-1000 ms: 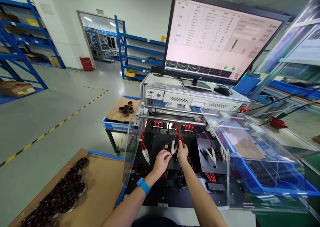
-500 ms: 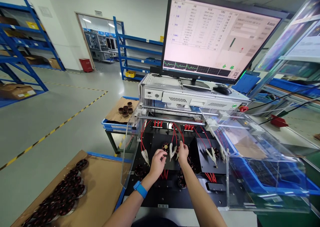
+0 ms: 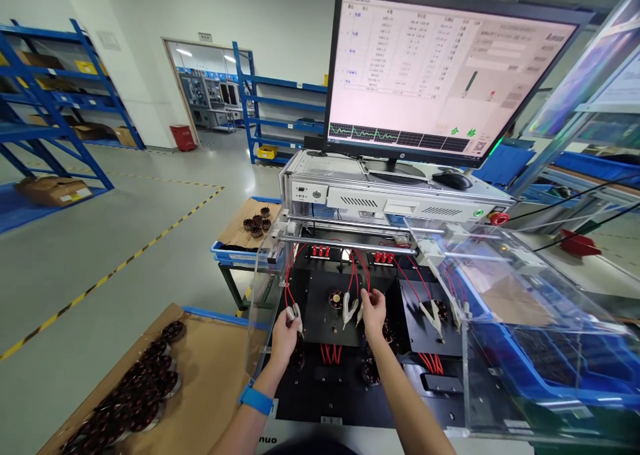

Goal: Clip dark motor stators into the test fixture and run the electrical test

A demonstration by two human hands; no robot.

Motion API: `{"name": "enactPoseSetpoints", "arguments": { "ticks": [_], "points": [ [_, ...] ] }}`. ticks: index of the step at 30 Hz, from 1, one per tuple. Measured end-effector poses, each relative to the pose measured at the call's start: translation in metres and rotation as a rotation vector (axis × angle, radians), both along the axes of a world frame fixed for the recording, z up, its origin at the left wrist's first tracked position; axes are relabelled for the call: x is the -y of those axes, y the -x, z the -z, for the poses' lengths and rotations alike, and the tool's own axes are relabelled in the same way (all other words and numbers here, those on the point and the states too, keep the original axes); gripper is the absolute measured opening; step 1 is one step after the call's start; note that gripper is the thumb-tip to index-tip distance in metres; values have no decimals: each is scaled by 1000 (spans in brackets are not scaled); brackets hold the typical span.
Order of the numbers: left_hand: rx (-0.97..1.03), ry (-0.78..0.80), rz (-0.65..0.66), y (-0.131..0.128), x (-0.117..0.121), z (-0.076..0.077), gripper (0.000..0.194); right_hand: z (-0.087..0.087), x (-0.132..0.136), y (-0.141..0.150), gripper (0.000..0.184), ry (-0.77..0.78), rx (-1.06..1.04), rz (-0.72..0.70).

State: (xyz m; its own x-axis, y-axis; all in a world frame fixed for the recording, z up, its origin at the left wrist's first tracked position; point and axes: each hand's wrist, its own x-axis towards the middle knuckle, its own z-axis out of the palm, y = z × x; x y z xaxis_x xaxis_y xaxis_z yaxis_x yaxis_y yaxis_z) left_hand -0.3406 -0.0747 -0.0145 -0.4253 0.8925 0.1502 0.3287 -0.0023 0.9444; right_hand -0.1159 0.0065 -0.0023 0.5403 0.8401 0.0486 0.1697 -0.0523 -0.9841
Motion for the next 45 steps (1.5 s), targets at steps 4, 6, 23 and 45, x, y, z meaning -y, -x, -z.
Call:
{"name": "enactPoseSetpoints", "arguments": {
  "ticks": [4, 6, 23, 45],
  "points": [
    [239, 55, 108, -4, -1, -20, 27, 2, 18, -7, 46, -112, -12, -28],
    [345, 33, 193, -12, 0, -36, 28, 5, 33, -13, 43, -125, -22, -58],
    [1007, 9, -69, -39, -29, -44, 49, 11, 93, -43, 31, -35, 45, -107],
    [1049, 24, -34, -36, -27, -55, 34, 4, 100, -41, 30, -114, 100, -74]
  ]
}}
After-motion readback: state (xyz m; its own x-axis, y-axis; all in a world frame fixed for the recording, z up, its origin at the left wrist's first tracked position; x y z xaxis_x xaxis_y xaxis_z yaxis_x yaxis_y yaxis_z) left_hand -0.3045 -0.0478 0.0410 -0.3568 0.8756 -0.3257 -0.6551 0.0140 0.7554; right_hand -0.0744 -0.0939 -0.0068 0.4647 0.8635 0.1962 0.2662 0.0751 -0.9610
